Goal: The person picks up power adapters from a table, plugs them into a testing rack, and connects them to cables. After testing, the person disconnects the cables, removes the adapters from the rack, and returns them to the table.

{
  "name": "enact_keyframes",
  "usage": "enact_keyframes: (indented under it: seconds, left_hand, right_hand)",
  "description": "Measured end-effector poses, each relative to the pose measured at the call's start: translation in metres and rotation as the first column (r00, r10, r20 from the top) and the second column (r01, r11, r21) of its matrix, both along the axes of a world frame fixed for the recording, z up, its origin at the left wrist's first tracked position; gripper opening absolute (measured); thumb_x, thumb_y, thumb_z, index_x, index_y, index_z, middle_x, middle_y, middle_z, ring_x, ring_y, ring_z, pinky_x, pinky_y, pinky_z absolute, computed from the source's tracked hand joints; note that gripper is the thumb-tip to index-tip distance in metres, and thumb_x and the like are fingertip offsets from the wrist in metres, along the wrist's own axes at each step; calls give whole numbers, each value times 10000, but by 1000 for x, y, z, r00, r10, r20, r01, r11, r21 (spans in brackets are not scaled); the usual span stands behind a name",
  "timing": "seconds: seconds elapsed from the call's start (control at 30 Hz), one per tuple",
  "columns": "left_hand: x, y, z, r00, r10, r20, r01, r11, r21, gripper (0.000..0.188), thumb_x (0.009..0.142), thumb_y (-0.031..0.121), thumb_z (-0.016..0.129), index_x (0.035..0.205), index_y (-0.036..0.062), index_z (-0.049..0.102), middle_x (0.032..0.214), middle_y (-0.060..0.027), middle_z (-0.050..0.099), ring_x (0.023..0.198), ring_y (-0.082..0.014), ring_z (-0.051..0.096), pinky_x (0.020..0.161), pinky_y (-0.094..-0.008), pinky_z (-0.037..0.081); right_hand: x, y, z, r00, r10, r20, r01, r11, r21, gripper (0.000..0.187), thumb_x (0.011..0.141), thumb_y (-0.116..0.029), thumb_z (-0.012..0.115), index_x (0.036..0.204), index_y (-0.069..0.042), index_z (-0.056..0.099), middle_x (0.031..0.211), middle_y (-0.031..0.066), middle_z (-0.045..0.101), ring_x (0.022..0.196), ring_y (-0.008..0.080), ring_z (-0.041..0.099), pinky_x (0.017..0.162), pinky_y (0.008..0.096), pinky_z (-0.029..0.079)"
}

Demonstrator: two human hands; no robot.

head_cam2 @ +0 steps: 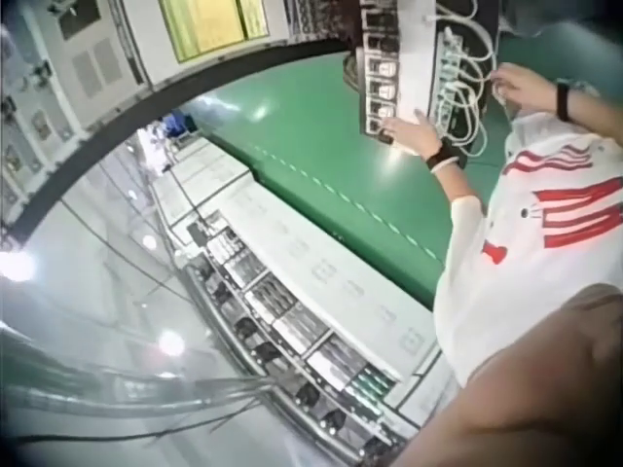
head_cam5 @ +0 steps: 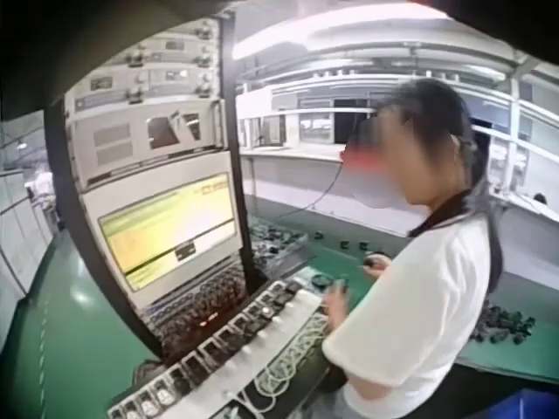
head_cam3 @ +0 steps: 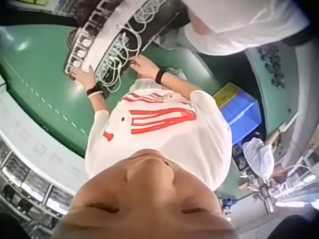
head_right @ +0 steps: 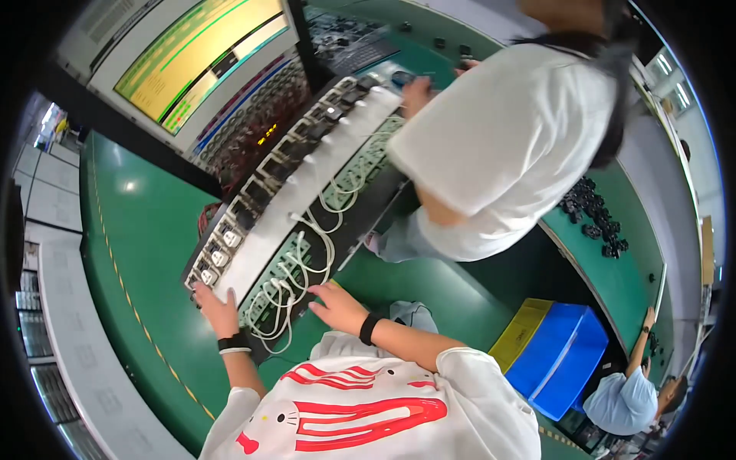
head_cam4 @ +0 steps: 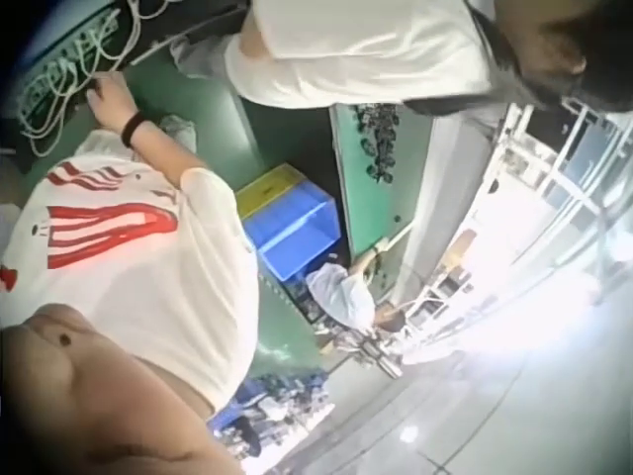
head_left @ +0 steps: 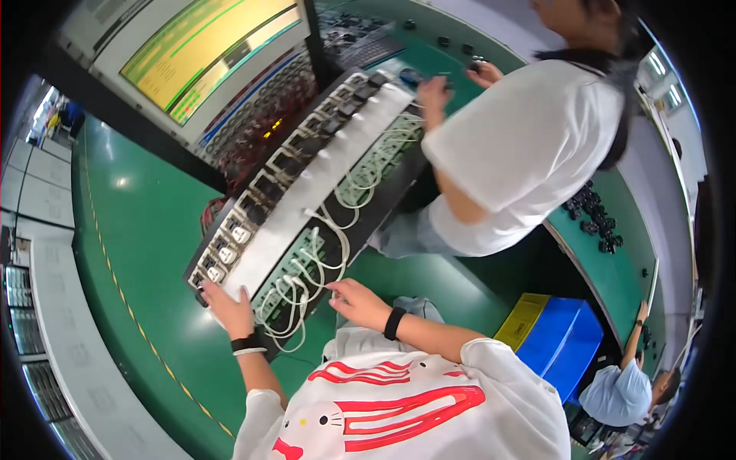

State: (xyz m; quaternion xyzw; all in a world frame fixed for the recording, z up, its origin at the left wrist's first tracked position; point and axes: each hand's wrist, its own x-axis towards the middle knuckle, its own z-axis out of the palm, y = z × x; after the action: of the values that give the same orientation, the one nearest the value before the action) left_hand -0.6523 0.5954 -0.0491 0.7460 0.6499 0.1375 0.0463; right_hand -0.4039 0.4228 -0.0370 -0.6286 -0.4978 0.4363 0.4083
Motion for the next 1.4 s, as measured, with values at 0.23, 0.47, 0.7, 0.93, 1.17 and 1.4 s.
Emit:
enact_keyframes:
  seconds: [0.23, 0.47, 0.7, 0.93, 1.17, 1.4]
  left_hand:
    - [215, -171, 29, 463, -805, 371, 867, 324, -378, 276, 759, 320, 548, 799, 62, 639, 793, -174, 635, 744, -353, 619, 671, -463, 491]
    - [321, -304, 15, -112, -915, 387, 890, -266, -371, 323, 786, 275, 562, 1021, 56, 593, 885, -167, 625, 869, -344, 602, 759, -446, 472]
    - [323, -274, -13, -26, -994, 108, 695, -96, -712, 417, 803, 400, 535, 1047, 72, 615, 989, -179, 638, 908, -359, 611, 789, -461, 485]
    - [425, -292, -37, -177, -954, 242, 638, -298, -710, 431, 799, 427, 536, 1014, 63, 621, 1001, -198, 627, 944, -358, 597, 813, -447, 474]
    - [657, -308, -48, 323, -536, 780, 887, 458, -53, 385, 757, 144, 634, 1099, 4, 527, 945, -144, 572, 880, -305, 554, 790, -385, 447]
    - [771, -304, -41, 381, -748, 542, 873, 485, 56, 370, 733, 93, 660, 1058, 82, 483, 1110, -125, 526, 981, -363, 546, 817, -435, 461]
  right_hand:
    - [110, -139, -95, 963, 200, 181, -164, 967, -197, 310, 850, -299, 530, 1051, -78, 616, 939, 154, 642, 862, 328, 611, 758, 399, 477]
    - [204, -444, -246, 857, 198, 477, 410, 302, -861, 310, 881, -237, 447, 1036, -88, 669, 1145, 130, 614, 1052, 285, 601, 851, 397, 498]
    - [159, -631, -219, 100, -810, 577, 805, -275, -526, 271, 813, -206, 524, 925, 3, 655, 979, 208, 647, 938, 371, 617, 751, 424, 497]
    - [46, -587, -246, 812, -371, 451, 515, 94, -852, 374, 914, -288, 398, 1118, -64, 617, 1156, 193, 587, 1046, 348, 578, 876, 415, 471]
    - [111, -548, -225, 559, -722, 407, 605, 19, -796, 332, 802, -326, 537, 987, -89, 678, 1030, 186, 643, 1021, 340, 589, 868, 408, 459]
    - [196, -556, -200, -249, -959, 135, 763, -280, -583, 193, 840, -180, 540, 969, -60, 620, 718, 57, 603, 595, 141, 571, 522, 276, 464]
